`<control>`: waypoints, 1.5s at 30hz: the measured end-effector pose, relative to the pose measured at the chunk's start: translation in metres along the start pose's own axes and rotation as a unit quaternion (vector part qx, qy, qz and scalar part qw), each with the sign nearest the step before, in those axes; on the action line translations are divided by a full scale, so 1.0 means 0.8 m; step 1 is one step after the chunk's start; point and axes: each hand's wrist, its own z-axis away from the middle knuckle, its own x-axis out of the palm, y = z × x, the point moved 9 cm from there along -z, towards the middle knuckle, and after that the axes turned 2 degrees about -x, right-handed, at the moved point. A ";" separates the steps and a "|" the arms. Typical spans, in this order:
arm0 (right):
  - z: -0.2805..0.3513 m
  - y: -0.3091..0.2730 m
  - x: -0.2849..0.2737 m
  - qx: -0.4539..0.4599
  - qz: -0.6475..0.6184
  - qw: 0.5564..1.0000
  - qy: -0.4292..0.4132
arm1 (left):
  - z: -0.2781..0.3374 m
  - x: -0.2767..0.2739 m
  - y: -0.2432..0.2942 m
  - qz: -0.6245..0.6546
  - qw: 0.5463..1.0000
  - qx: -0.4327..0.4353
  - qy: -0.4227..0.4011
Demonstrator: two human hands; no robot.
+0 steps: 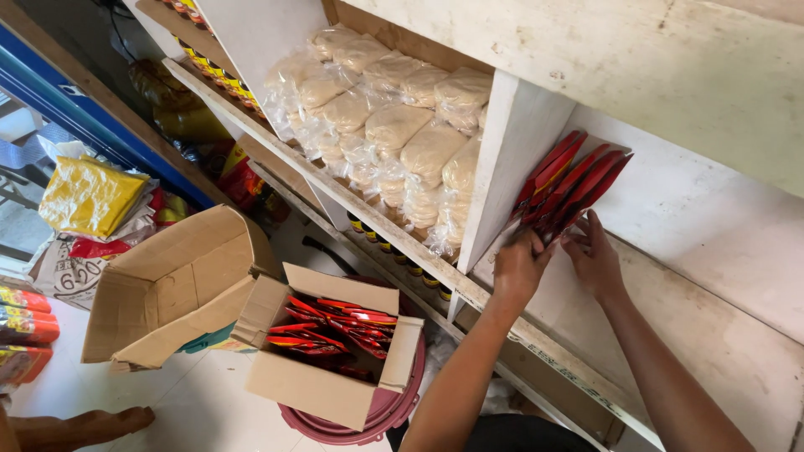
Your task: Restocking coffee sachets onto a shelf from a cardboard box.
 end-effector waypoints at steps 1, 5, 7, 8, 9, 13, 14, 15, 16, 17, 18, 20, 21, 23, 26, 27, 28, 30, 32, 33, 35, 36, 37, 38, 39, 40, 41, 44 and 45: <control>0.001 0.002 -0.001 0.000 0.001 1.000 0.001 | 0.004 -0.003 0.004 0.001 1.000 0.001 -0.001; 0.023 -0.005 -0.008 0.001 -0.055 0.998 0.002 | 0.025 0.007 0.002 0.002 0.998 0.064 0.001; 0.050 -0.012 -0.011 0.006 -0.078 0.997 -0.001 | 0.054 -0.016 0.011 -0.010 0.997 0.081 0.002; 0.068 -0.018 -0.017 -0.006 -0.129 0.991 0.023 | 0.079 -0.050 0.034 0.052 0.992 0.112 -0.005; 0.087 -0.023 -0.022 -0.017 -0.181 0.982 0.048 | 0.103 -0.085 0.057 0.113 0.983 0.143 -0.010; 0.195 -0.096 0.004 -0.104 -0.154 0.978 0.095 | 0.171 -0.169 0.048 0.167 0.974 0.151 0.018; 0.214 -0.101 0.021 -0.100 -0.120 0.984 0.086 | 0.186 -0.187 0.037 0.171 0.973 0.155 0.024; 0.234 -0.106 0.037 -0.097 -0.087 0.989 0.076 | 0.202 -0.205 0.027 0.175 0.971 0.159 0.030; 0.237 -0.102 0.063 -0.092 -0.088 0.990 0.061 | 0.209 -0.216 0.004 0.170 0.974 0.145 0.036; 0.240 -0.101 0.105 -0.098 -0.063 0.993 -0.024 | 0.216 -0.225 -0.022 0.151 0.982 0.111 0.038; 0.245 -0.100 0.145 -0.105 -0.040 0.988 -0.104 | 0.220 -0.235 -0.048 0.133 0.987 0.082 0.037; 0.254 -0.075 0.224 -0.105 -0.045 0.976 -0.186 | 0.234 -0.238 -0.125 0.077 0.996 0.025 0.031; 0.263 -0.063 0.269 -0.107 -0.048 0.959 -0.258 | 0.241 -0.238 -0.167 0.025 0.999 -0.023 0.020; 0.280 -0.071 0.325 -0.124 -0.012 0.940 -0.317 | 0.248 -0.267 -0.216 -0.030 0.999 -0.029 0.016; 0.312 -0.071 0.398 -0.169 0.040 0.904 -0.391 | 0.255 -0.323 -0.273 -0.109 0.992 -0.060 0.013; 0.322 -0.070 0.420 -0.198 0.056 0.888 -0.412 | 0.255 -0.345 -0.293 -0.137 0.986 -0.089 0.017; 0.324 -0.052 0.437 -0.196 0.056 0.889 -0.411 | 0.257 -0.344 -0.331 -0.136 0.987 -0.089 0.014; 0.328 -0.008 0.475 -0.179 0.104 0.880 -0.428 | 0.261 -0.349 -0.413 -0.264 0.957 -0.119 0.017; 0.332 0.013 0.498 -0.158 0.131 0.872 -0.445 | 0.255 -0.366 -0.443 -0.308 0.946 -0.095 0.040; 0.336 0.028 0.510 -0.139 0.158 0.862 -0.462 | 0.253 -0.376 -0.455 -0.351 0.932 -0.071 0.066; 0.344 0.024 0.520 -0.147 0.137 0.868 -0.453 | 0.251 -0.366 -0.507 -0.375 0.922 -0.100 0.006; 0.346 0.020 0.522 -0.159 0.118 0.873 -0.445 | 0.251 -0.356 -0.537 -0.397 0.907 -0.128 -0.050; 0.351 0.021 0.525 -0.157 0.118 0.875 -0.443 | 0.249 -0.357 -0.539 -0.397 0.907 -0.126 -0.053; 0.356 0.032 0.530 -0.127 0.148 0.867 -0.459 | 0.247 -0.355 -0.544 -0.393 0.906 -0.139 -0.072; 0.362 0.043 0.533 -0.096 0.177 0.857 -0.473 | 0.245 -0.352 -0.549 -0.389 0.904 -0.152 -0.091; 0.363 0.048 0.537 -0.094 0.176 0.859 -0.471 | 0.242 -0.349 -0.555 -0.389 0.904 -0.149 -0.093; 0.366 0.052 0.541 -0.099 0.170 0.859 -0.473 | 0.238 -0.351 -0.557 -0.359 0.919 -0.148 -0.065; 0.372 0.054 0.543 -0.097 0.166 0.858 -0.477 | 0.232 -0.347 -0.558 -0.326 0.933 -0.146 -0.039; 0.372 0.051 0.543 -0.094 0.166 0.857 -0.479 | 0.229 -0.348 -0.557 -0.327 0.933 -0.148 -0.036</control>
